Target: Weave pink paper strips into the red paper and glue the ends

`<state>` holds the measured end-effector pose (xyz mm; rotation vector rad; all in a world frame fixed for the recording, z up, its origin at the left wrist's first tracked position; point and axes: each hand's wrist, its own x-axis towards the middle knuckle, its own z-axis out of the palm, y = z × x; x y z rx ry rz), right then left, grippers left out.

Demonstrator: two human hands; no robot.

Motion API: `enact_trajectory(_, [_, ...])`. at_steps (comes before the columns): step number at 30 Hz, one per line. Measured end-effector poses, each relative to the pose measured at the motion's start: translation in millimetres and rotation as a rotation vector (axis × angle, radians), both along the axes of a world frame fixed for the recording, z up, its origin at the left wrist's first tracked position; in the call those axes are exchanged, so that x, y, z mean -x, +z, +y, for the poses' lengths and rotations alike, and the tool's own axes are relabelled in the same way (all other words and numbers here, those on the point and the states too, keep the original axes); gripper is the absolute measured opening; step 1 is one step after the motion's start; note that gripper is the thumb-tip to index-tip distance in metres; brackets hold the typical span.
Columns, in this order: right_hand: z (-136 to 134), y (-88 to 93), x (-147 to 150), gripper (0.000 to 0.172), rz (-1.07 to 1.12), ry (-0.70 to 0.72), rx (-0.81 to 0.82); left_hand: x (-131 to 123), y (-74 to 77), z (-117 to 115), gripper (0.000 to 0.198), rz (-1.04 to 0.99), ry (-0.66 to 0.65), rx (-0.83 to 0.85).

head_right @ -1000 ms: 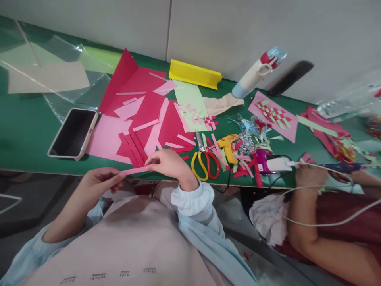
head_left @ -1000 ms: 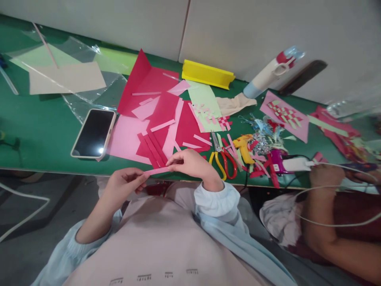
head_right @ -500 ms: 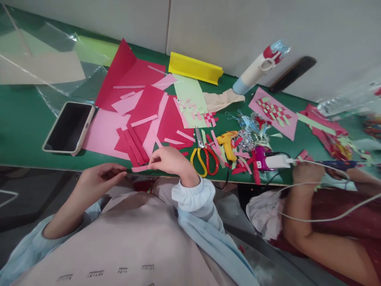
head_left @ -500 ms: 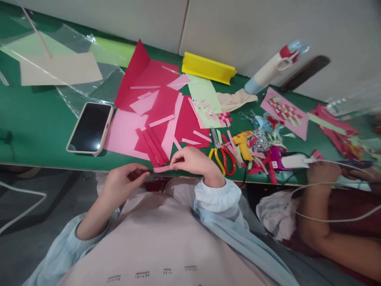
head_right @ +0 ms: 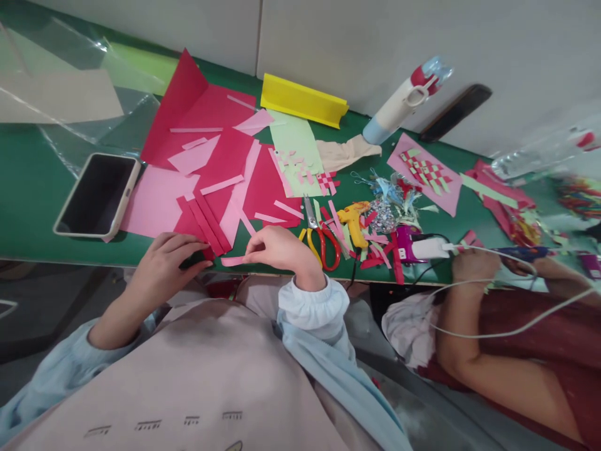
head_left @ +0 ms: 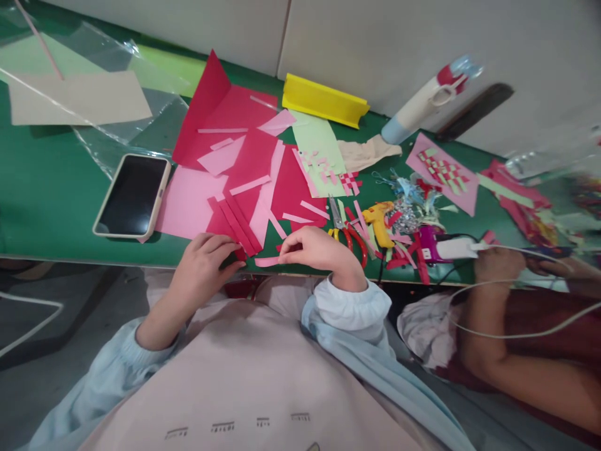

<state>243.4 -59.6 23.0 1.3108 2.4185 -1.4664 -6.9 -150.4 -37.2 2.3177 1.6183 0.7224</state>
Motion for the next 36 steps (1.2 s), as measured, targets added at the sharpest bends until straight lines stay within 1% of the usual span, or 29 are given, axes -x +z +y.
enact_trajectory(3, [-0.4,0.5,0.1,0.013,0.010,0.022,-0.011,1.0,-0.4,2.2,0.027,-0.010,-0.003,0.018])
enact_trajectory(6, [-1.0,2.0,1.2,0.015,0.020,0.025,-0.008,0.4,0.7,3.2,0.027,0.004,-0.005,0.000])
enact_trajectory(11, [-3.7,5.2,4.6,0.011,0.037,0.054,0.005,-0.1,0.1,4.6,0.025,0.028,-0.025,-0.038])
enact_trajectory(14, [-6.2,4.2,8.1,0.008,0.079,0.099,0.014,0.2,-0.1,6.2,0.022,0.024,-0.045,-0.065])
enact_trajectory(20, [-11.8,-2.4,17.3,0.009,0.210,0.197,0.033,-0.2,2.6,9.1,0.017,0.019,-0.058,-0.106])
enact_trajectory(25, [-15.2,-4.7,23.8,0.007,0.218,0.163,0.021,1.7,2.0,11.8,0.020,0.032,-0.061,-0.130])
enact_trajectory(29, [-14.8,-7.3,28.4,0.007,0.247,0.154,0.051,4.5,0.3,13.1,0.022,0.021,-0.067,-0.142])
enact_trajectory(33, [-11.3,-15.3,30.7,0.007,0.314,0.121,0.116,9.3,-1.6,11.8,0.019,-0.006,-0.095,-0.108])
enact_trajectory(36, [-7.6,-23.4,30.0,0.010,0.361,0.092,0.185,13.0,-1.6,10.3,0.022,0.009,-0.127,-0.075])
